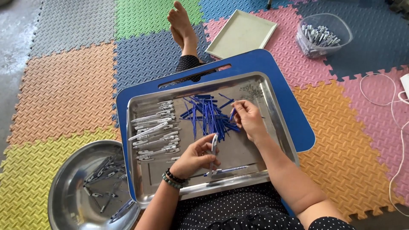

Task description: Assembling pens by manually inserting ink refills into pen casings on a small tray.

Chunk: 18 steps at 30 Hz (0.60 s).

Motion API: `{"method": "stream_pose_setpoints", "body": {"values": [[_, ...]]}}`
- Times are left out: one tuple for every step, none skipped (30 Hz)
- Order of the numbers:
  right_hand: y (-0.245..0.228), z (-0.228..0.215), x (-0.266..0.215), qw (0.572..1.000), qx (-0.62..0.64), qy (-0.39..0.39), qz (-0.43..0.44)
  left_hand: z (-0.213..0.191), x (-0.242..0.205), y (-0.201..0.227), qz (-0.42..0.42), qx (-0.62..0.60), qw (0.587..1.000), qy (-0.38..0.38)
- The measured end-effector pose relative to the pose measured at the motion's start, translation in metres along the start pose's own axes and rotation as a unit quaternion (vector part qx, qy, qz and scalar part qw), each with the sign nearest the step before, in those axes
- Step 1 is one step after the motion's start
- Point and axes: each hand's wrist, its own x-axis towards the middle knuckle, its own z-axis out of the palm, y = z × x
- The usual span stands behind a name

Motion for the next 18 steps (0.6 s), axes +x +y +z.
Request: {"method": "stream_pose_setpoints", "body": {"values": [[0.005, 0.001, -0.001, 1.000, -0.001, -0.001, 0.004, 0.000, 0.001, 0.002, -0.002, -0.002, 1.000, 0.003], [0.010, 0.004, -0.001, 0.997, -0.071, -0.030, -0.017, 0.000, 0.000, 0.004, 0.008, -0.020, 1.000, 0.008], [0.016, 0.007, -0.002, 0.987, -0.141, -0.060, -0.038, -0.001, 0.000, 0.006, 0.019, -0.038, 0.999, 0.014], [0.014, 0.009, -0.008, 0.987, -0.141, -0.065, -0.036, -0.003, 0.000, 0.005, 0.019, -0.039, 0.999, 0.019], [0.011, 0.012, -0.014, 0.973, -0.202, -0.069, -0.086, -0.005, 0.001, 0.004, 0.028, -0.061, 0.997, 0.027], [0.007, 0.013, -0.018, 0.953, -0.261, -0.073, -0.138, -0.007, 0.003, 0.004, 0.040, -0.081, 0.995, 0.034], [0.010, 0.019, -0.022, 0.952, -0.261, -0.077, -0.138, -0.012, 0.005, -0.001, 0.041, -0.082, 0.995, 0.037], [0.012, 0.024, -0.026, 0.973, -0.186, -0.119, -0.067, -0.016, 0.007, -0.006, 0.040, -0.112, 0.992, 0.049], [0.015, 0.029, -0.030, 0.981, -0.110, -0.159, 0.005, -0.020, 0.009, -0.012, 0.038, -0.141, 0.987, 0.060], [0.015, 0.030, -0.032, 0.981, -0.110, -0.161, 0.004, -0.023, 0.009, -0.014, 0.039, -0.142, 0.987, 0.061], [0.014, 0.032, -0.035, 0.974, -0.077, -0.195, 0.081, -0.026, 0.010, -0.016, 0.033, -0.162, 0.984, 0.061], [0.014, 0.034, -0.037, 0.960, -0.042, -0.228, 0.157, -0.030, 0.010, -0.018, 0.027, -0.182, 0.981, 0.061], [0.014, 0.033, -0.036, 0.960, -0.042, -0.229, 0.157, -0.029, 0.010, -0.018, 0.028, -0.182, 0.981, 0.061], [0.016, 0.032, -0.036, 0.953, -0.026, -0.239, 0.183, -0.028, 0.009, -0.018, 0.031, -0.177, 0.982, 0.065], [0.017, 0.031, -0.036, 0.946, -0.010, -0.248, 0.209, -0.027, 0.009, -0.018, 0.033, -0.173, 0.982, 0.069], [0.018, 0.031, -0.034, 0.946, -0.010, -0.249, 0.210, -0.027, 0.009, -0.018, 0.033, -0.173, 0.982, 0.070], [0.019, 0.031, -0.033, 0.950, 0.003, -0.233, 0.208, -0.028, 0.009, -0.018, 0.037, -0.178, 0.981, 0.062], [0.019, 0.030, -0.031, 0.954, 0.014, -0.216, 0.206, -0.028, 0.010, -0.017, 0.041, -0.184, 0.981, 0.052]]}}
